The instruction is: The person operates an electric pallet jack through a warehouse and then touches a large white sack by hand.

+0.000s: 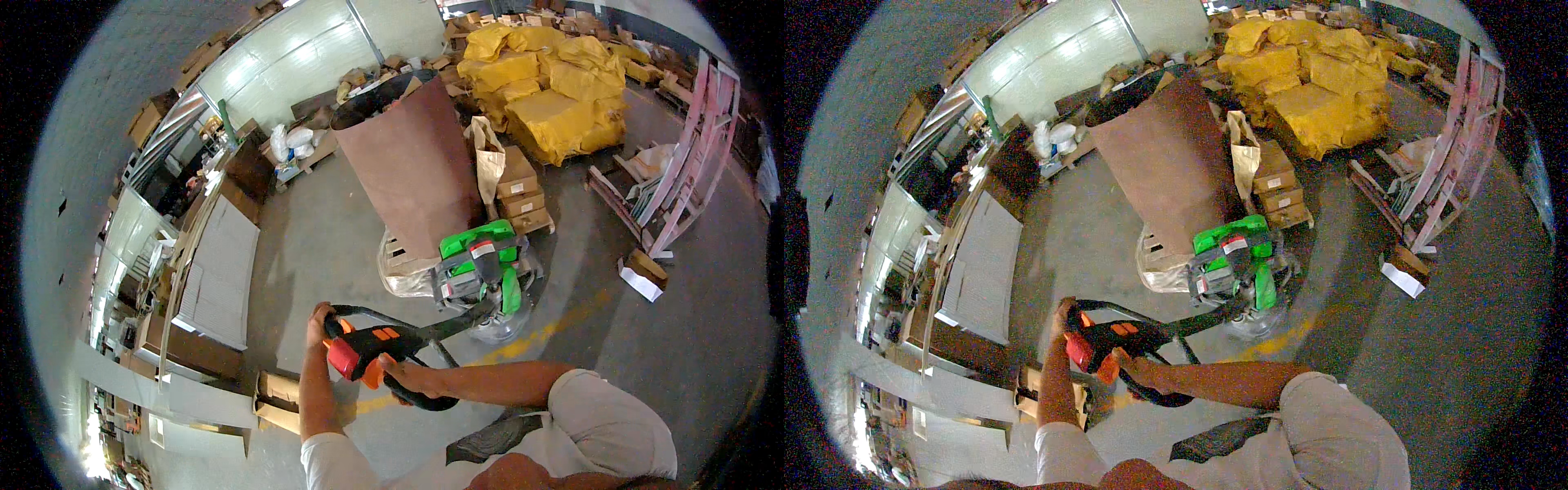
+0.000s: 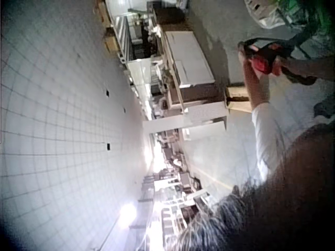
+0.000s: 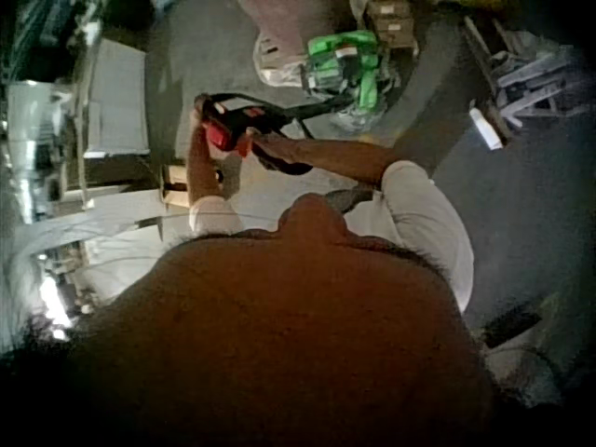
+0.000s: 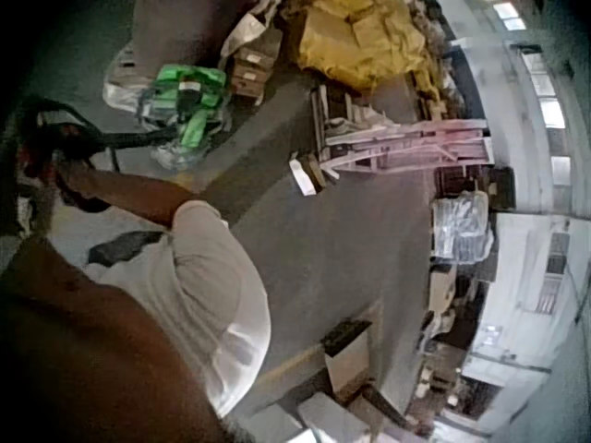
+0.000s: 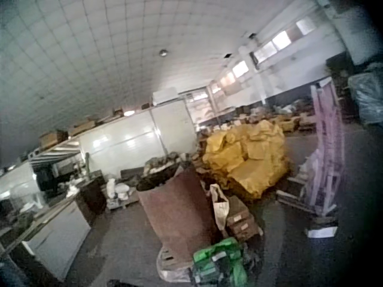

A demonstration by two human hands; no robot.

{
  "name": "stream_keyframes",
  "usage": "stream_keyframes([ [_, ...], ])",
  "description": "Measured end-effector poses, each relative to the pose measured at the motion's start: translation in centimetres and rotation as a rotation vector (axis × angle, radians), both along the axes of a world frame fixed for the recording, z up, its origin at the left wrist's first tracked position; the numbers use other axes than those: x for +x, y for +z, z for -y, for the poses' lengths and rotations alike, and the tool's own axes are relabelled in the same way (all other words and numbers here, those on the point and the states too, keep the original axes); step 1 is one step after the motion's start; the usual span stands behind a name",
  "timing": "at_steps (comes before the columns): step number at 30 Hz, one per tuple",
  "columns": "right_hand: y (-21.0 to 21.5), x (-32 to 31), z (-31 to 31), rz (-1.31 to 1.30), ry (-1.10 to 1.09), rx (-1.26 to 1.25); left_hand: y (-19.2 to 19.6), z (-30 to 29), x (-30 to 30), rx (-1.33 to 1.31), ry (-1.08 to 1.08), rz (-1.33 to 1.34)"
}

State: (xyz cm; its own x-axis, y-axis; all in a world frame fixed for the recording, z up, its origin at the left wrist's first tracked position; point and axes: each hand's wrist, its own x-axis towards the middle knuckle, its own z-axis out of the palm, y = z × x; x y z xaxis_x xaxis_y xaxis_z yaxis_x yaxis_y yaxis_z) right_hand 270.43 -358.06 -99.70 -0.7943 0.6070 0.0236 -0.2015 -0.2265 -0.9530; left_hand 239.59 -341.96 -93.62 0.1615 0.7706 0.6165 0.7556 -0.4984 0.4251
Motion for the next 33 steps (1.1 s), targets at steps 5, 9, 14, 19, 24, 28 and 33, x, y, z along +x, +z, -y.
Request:
stream_keyframes([
  [5,-1.9,-4.0,-1.3,0.032,-0.057,-0.041,-1.8,-2.3,-2.6,0.071,0.019,-0.022],
  [9,-3.5,-4.3,-2.1,0.054,-0.189,0.009,-2.9,-3.1,-1.3,-0.303,0.013,0.476],
  [14,-3.5,-1.8,-0.6,0.34,-0.47,0.083,-7.0,-1.9,1.5,0.028,0.142,-0.207],
  [19,-7.8,-0.2,-1.1,0.403,-0.514,0.349,-10.5,-1.0,1.3,-0.27,0.005,0.484],
  [24,-7.3,6.5,0.4,0.432,-0.422,0.272,-11.4,3.0,8.8,0.136,0.187,-0.185],
  [28,-7.5,9.2,1.1,0.378,-0.469,0.415,-12.0,5.6,10.7,0.266,0.206,-0.224],
  [33,-6.0,11.8,4.0,0.415,-0.396,0.528,-12.4,9.4,13.1,0.233,0.177,-0.26],
])
